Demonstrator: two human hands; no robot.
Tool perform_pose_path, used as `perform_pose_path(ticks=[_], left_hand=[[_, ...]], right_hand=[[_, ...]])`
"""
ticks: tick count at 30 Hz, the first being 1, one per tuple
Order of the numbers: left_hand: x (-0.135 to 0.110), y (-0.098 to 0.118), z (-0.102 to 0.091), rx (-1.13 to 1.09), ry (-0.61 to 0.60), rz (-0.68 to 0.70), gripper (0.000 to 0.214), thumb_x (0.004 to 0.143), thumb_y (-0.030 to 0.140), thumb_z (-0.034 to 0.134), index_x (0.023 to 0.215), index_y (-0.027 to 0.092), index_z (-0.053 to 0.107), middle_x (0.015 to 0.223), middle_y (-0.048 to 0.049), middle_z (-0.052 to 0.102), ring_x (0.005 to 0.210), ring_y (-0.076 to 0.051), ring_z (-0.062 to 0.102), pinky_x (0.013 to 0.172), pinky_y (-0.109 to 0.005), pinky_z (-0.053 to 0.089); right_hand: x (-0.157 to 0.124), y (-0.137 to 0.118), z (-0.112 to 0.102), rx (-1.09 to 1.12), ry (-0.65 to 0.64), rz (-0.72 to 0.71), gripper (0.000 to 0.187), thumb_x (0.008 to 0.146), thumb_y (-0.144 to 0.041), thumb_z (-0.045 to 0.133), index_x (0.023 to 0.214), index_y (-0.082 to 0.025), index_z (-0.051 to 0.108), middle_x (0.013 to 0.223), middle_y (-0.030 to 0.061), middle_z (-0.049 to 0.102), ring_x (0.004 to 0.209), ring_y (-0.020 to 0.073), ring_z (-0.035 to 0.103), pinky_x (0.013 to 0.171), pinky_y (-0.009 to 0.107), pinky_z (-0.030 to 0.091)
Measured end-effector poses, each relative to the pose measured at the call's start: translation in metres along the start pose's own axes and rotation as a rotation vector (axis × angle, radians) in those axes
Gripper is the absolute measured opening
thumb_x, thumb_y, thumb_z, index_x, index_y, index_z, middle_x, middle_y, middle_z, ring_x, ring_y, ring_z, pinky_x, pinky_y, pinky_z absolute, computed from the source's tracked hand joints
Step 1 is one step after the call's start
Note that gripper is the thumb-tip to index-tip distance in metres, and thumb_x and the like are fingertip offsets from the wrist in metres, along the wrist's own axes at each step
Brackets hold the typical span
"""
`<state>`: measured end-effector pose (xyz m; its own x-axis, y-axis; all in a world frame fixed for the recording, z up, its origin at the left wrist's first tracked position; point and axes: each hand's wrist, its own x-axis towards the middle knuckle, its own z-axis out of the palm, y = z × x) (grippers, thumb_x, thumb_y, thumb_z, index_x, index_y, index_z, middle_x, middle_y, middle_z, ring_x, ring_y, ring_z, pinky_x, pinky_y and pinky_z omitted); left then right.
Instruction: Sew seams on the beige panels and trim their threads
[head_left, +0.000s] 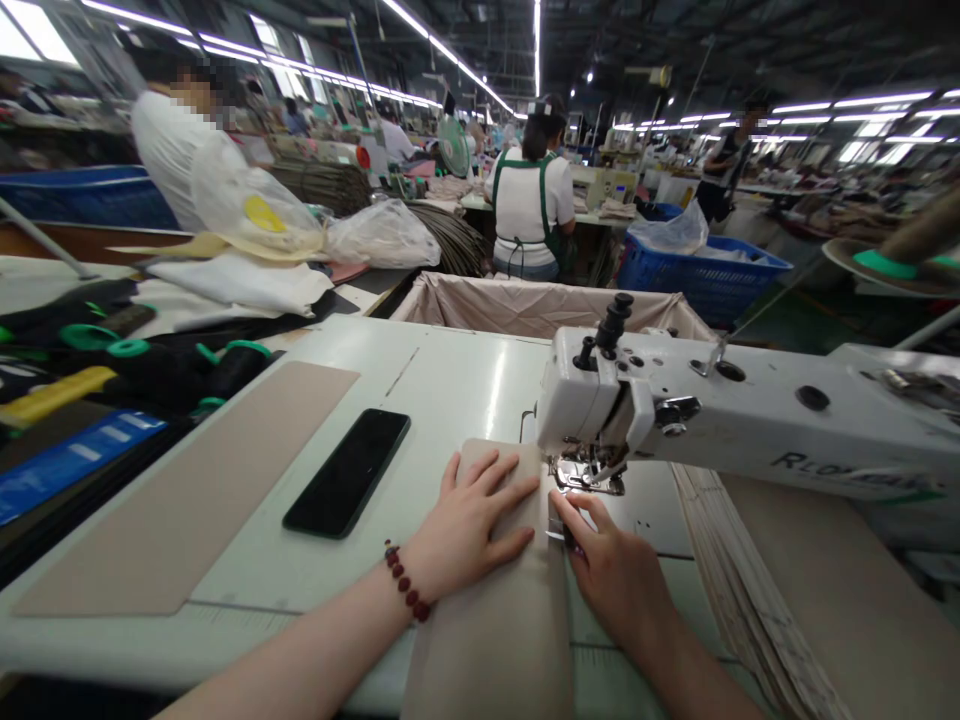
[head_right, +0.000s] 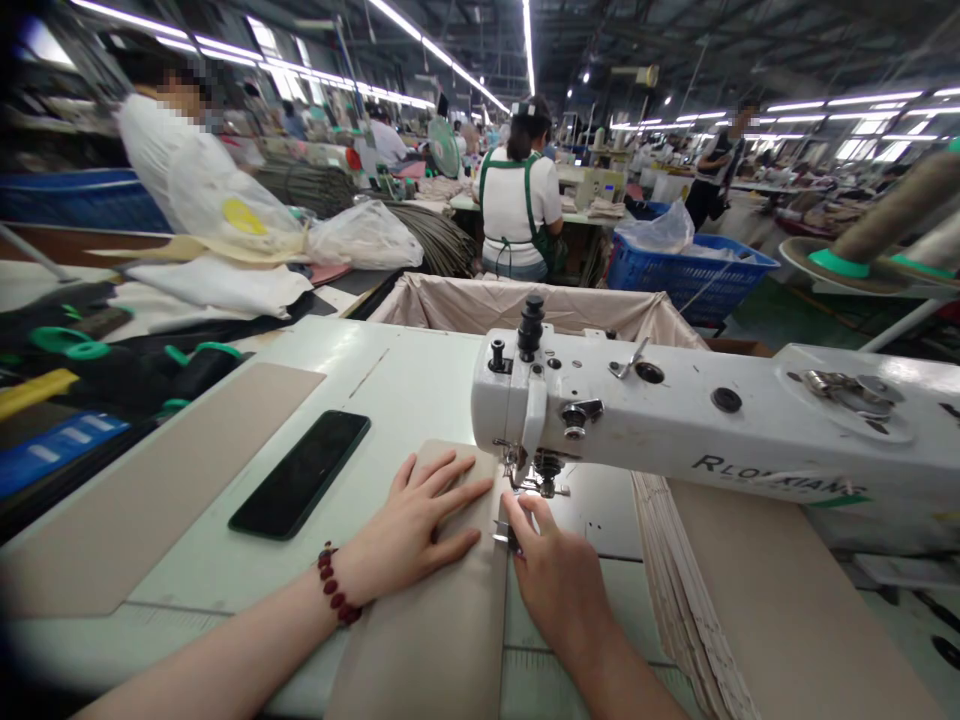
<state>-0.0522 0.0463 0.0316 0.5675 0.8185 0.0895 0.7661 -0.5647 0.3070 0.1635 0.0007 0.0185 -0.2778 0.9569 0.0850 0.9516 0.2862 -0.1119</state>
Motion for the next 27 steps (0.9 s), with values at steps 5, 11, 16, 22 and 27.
perform_pose_path(ticks=[5, 11, 16, 22, 27], left_hand=[[0.001, -0.002, 0.0, -0.011, 0.015, -0.026, 0.051, 0.091, 0.049, 0.051, 0.14, 0.039, 0.04, 0.151, -0.0042, 0.035, 0.14, -0.032, 0.026, 0.109, -0.066, 0.01], [0.001, -0.002, 0.001, -0.013, 0.029, -0.029, 0.05, 0.091, 0.047, 0.05, 0.139, 0.038, 0.042, 0.15, -0.0049, 0.037, 0.139, -0.031, 0.027, 0.11, -0.064, 0.01], [0.001, -0.002, 0.0, -0.005, 0.024, -0.024, 0.049, 0.092, 0.047, 0.049, 0.14, 0.038, 0.042, 0.15, -0.0052, 0.037, 0.14, -0.03, 0.026, 0.11, -0.063, 0.011], [0.002, -0.002, 0.001, 0.005, 0.031, -0.032, 0.046, 0.094, 0.045, 0.046, 0.139, 0.037, 0.043, 0.148, -0.0057, 0.039, 0.139, -0.031, 0.027, 0.111, -0.062, 0.011], [0.003, -0.002, 0.002, 0.008, 0.037, -0.042, 0.044, 0.095, 0.043, 0.045, 0.139, 0.037, 0.043, 0.148, -0.005, 0.039, 0.139, -0.03, 0.027, 0.11, -0.062, 0.012]], right_hand=[[-0.002, 0.0, 0.001, -0.01, -0.005, 0.002, 0.067, 0.082, -0.01, 0.052, 0.144, -0.033, 0.036, 0.136, 0.0007, 0.051, 0.078, 0.0157, 0.067, 0.063, 0.028, 0.056], [-0.003, 0.002, 0.0, 0.008, -0.006, 0.002, 0.068, 0.083, -0.009, 0.051, 0.144, -0.033, 0.035, 0.138, -0.0002, 0.049, 0.08, 0.0163, 0.067, 0.064, 0.029, 0.056], [-0.001, 0.001, -0.002, 0.0, -0.02, -0.003, 0.066, 0.083, -0.01, 0.052, 0.143, -0.033, 0.037, 0.137, 0.0, 0.05, 0.079, 0.0155, 0.067, 0.063, 0.028, 0.056], [-0.001, 0.0, -0.01, -0.014, -0.032, -0.005, 0.063, 0.084, -0.011, 0.052, 0.142, -0.032, 0.039, 0.136, 0.001, 0.052, 0.078, 0.0153, 0.068, 0.061, 0.026, 0.056], [0.0, -0.001, -0.013, -0.019, -0.038, -0.01, 0.062, 0.084, -0.011, 0.052, 0.141, -0.03, 0.041, 0.135, 0.0014, 0.053, 0.076, 0.0145, 0.068, 0.06, 0.026, 0.056]])
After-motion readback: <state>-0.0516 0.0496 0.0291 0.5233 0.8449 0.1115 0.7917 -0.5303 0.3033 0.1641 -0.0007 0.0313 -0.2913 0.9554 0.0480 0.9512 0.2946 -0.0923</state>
